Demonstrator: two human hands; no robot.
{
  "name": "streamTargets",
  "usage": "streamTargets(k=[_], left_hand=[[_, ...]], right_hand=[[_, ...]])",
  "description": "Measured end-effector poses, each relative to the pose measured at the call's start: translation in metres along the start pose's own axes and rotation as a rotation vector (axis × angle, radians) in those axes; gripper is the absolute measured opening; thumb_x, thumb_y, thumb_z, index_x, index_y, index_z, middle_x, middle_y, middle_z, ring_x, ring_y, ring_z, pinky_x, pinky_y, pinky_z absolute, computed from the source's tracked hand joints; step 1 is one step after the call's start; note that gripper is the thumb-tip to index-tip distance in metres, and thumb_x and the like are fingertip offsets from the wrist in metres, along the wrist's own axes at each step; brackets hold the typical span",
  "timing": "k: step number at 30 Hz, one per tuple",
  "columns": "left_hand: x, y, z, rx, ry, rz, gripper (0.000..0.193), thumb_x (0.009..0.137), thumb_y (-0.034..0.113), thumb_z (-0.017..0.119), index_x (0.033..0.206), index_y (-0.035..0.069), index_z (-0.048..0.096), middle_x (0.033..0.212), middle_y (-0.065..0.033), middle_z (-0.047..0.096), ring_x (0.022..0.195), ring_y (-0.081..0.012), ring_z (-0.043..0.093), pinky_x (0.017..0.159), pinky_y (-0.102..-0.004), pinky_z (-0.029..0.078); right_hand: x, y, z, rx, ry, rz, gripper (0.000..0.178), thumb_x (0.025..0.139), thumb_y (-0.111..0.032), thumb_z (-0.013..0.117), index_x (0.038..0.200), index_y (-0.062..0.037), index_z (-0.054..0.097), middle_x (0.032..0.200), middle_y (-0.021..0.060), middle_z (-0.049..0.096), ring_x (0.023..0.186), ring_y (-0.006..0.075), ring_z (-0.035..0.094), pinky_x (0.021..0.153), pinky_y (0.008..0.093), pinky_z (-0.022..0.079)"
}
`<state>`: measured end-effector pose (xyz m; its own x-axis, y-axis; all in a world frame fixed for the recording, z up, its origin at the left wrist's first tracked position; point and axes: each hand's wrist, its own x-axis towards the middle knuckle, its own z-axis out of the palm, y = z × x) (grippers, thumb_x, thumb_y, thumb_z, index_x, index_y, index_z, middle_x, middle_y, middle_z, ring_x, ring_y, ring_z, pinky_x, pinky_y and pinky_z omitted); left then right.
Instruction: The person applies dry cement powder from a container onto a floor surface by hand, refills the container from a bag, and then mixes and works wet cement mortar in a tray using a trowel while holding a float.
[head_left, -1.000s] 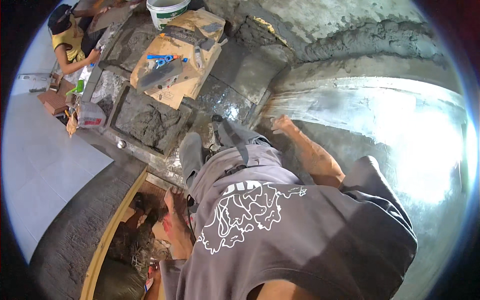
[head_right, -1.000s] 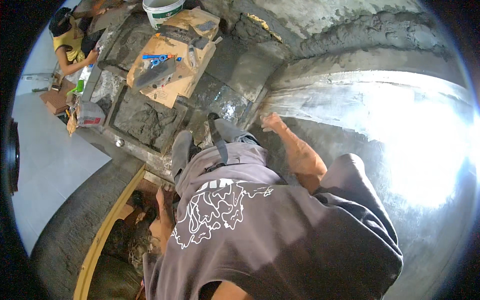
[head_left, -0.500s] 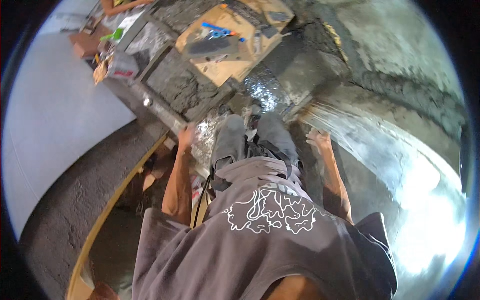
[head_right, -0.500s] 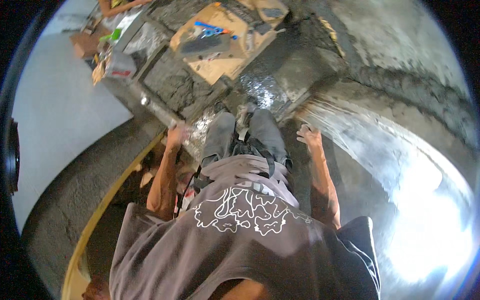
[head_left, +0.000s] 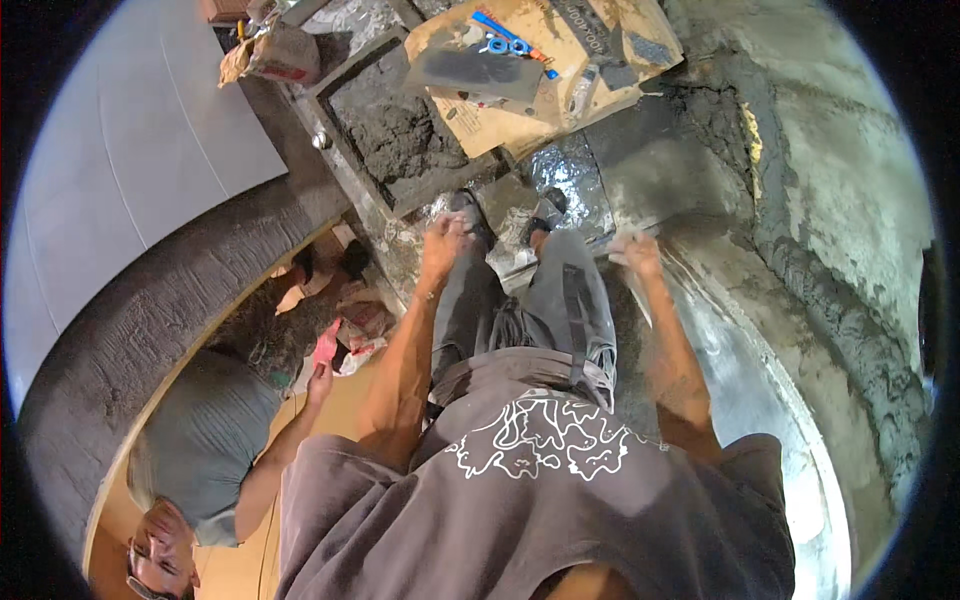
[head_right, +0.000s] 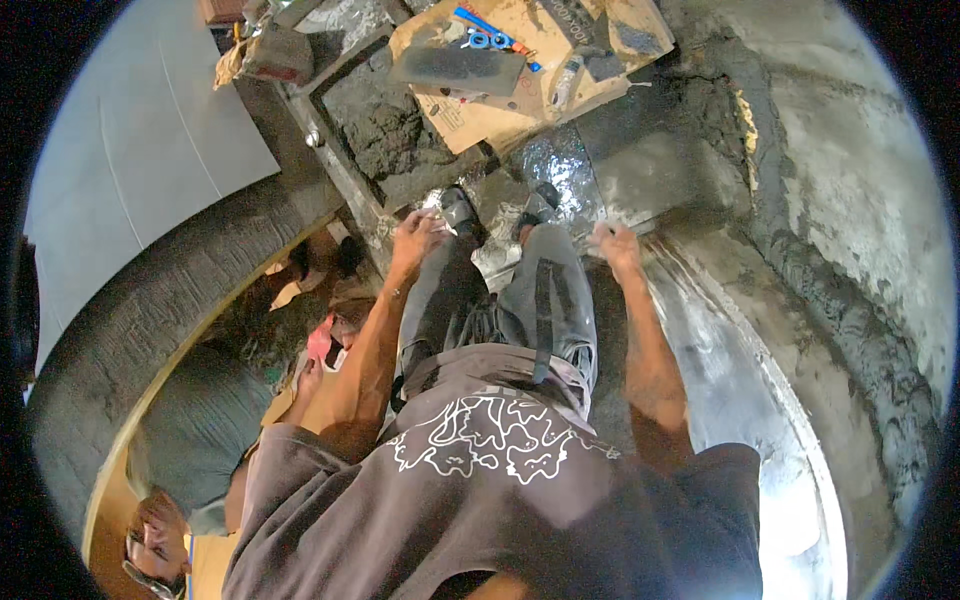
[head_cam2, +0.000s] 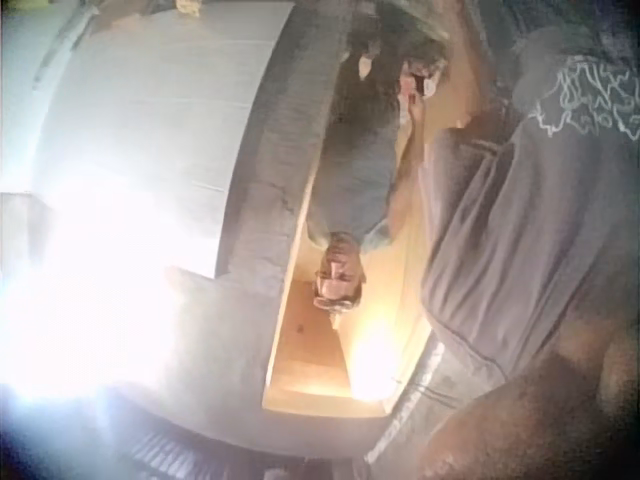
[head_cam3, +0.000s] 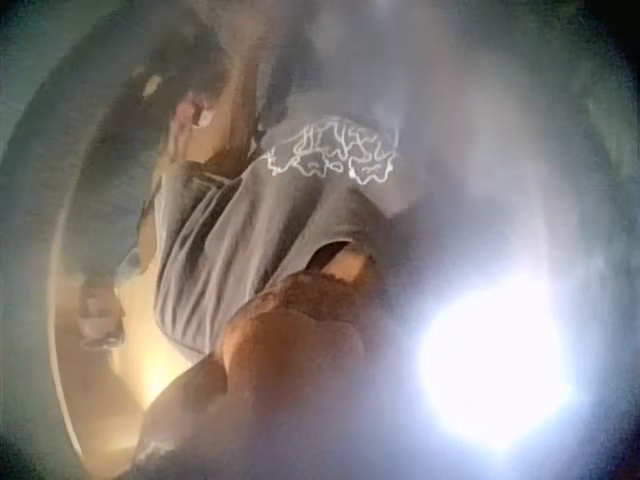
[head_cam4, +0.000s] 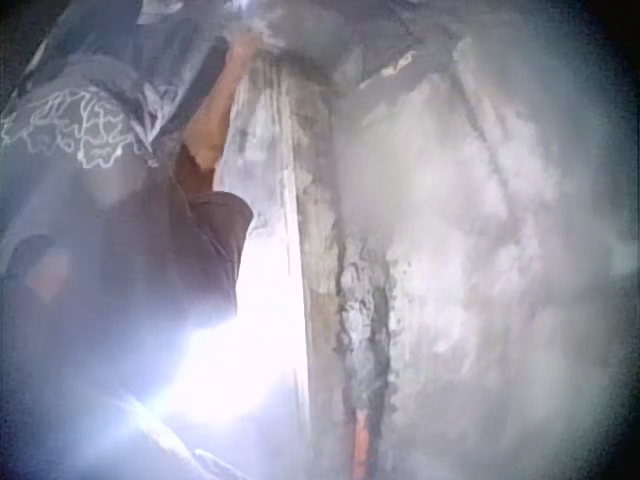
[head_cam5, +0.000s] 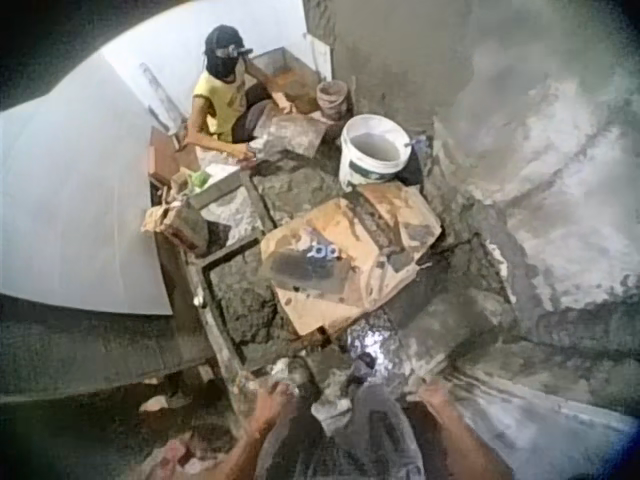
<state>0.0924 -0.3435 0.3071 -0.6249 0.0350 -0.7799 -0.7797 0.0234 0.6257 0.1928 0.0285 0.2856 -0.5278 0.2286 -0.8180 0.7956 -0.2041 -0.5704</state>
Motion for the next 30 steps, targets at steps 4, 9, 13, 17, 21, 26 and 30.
streamTargets(k=[4, 9, 13, 17, 21, 26, 30], left_hand=[[0.007, -0.004, 0.018, 0.117, -0.075, 0.098, 0.037, 0.096, 0.031, 0.051, 0.118, 0.002, 0.054, 0.105, -0.0116, 0.065, 0.088, -0.0179, 0.065, 0.076, -0.0283, 0.050], [0.055, 0.013, 0.049, 0.101, -0.093, 0.250, 0.027, 0.097, 0.019, 0.049, 0.116, 0.000, 0.055, 0.104, -0.0108, 0.064, 0.088, -0.0146, 0.063, 0.077, -0.0275, 0.051], [0.104, 0.028, 0.042, 0.082, -0.079, 0.469, 0.023, 0.096, 0.014, 0.051, 0.114, -0.001, 0.055, 0.105, -0.0110, 0.063, 0.088, -0.0142, 0.062, 0.079, -0.0268, 0.050], [0.146, 0.048, 0.051, 0.050, -0.213, 0.613, 0.022, 0.094, 0.007, 0.050, 0.113, -0.003, 0.055, 0.107, -0.0115, 0.062, 0.091, -0.0169, 0.063, 0.082, -0.0292, 0.049], [0.208, 0.021, 0.061, 0.120, -0.529, 0.797, 0.030, 0.082, 0.005, 0.053, 0.110, -0.005, 0.057, 0.100, -0.0156, 0.063, 0.079, -0.0184, 0.063, 0.076, -0.0302, 0.050], [0.268, -0.006, 0.074, 0.231, -0.671, 1.062, 0.027, 0.077, 0.003, 0.058, 0.103, -0.004, 0.062, 0.092, -0.0153, 0.065, 0.075, -0.0190, 0.063, 0.069, -0.0283, 0.051], [0.283, -0.044, 0.064, 0.192, -0.660, 1.028, 0.026, 0.078, 0.006, 0.060, 0.102, -0.004, 0.062, 0.092, -0.0176, 0.065, 0.075, -0.0210, 0.064, 0.068, -0.0288, 0.050]], right_hand=[[0.045, -0.037, 0.047, -0.057, -0.007, -0.029, 0.033, 0.093, -0.024, 0.056, 0.111, 0.0043, 0.056, 0.098, 0.0148, 0.063, 0.087, 0.0228, 0.066, 0.068, 0.0319, 0.057], [0.106, -0.051, 0.116, -0.182, -0.042, -0.243, 0.030, 0.093, -0.021, 0.054, 0.113, 0.0024, 0.056, 0.095, 0.0122, 0.064, 0.085, 0.0191, 0.066, 0.066, 0.0307, 0.055], [0.155, -0.046, 0.175, -0.204, -0.153, -0.427, 0.028, 0.092, -0.020, 0.055, 0.112, -0.0006, 0.057, 0.098, 0.0128, 0.066, 0.086, 0.0194, 0.066, 0.064, 0.0300, 0.052], [0.202, -0.036, 0.194, -0.278, 0.040, -0.744, 0.025, 0.092, -0.017, 0.054, 0.110, 0.0000, 0.058, 0.092, 0.0114, 0.066, 0.081, 0.0156, 0.066, 0.062, 0.0300, 0.051], [0.231, -0.052, 0.183, -0.025, 0.219, -0.829, 0.021, 0.089, -0.010, 0.057, 0.107, 0.0007, 0.059, 0.088, 0.0091, 0.064, 0.075, 0.0138, 0.066, 0.062, 0.0276, 0.050], [0.262, -0.050, 0.181, 0.067, 0.366, -0.907, 0.020, 0.089, -0.010, 0.058, 0.106, 0.0008, 0.059, 0.087, 0.0086, 0.063, 0.070, 0.0128, 0.065, 0.060, 0.0251, 0.050], [0.259, -0.021, 0.172, -0.380, 0.433, -1.139, 0.020, 0.090, -0.001, 0.049, 0.108, 0.0028, 0.057, 0.098, 0.0105, 0.057, 0.073, 0.0117, 0.062, 0.066, 0.0238, 0.049]])
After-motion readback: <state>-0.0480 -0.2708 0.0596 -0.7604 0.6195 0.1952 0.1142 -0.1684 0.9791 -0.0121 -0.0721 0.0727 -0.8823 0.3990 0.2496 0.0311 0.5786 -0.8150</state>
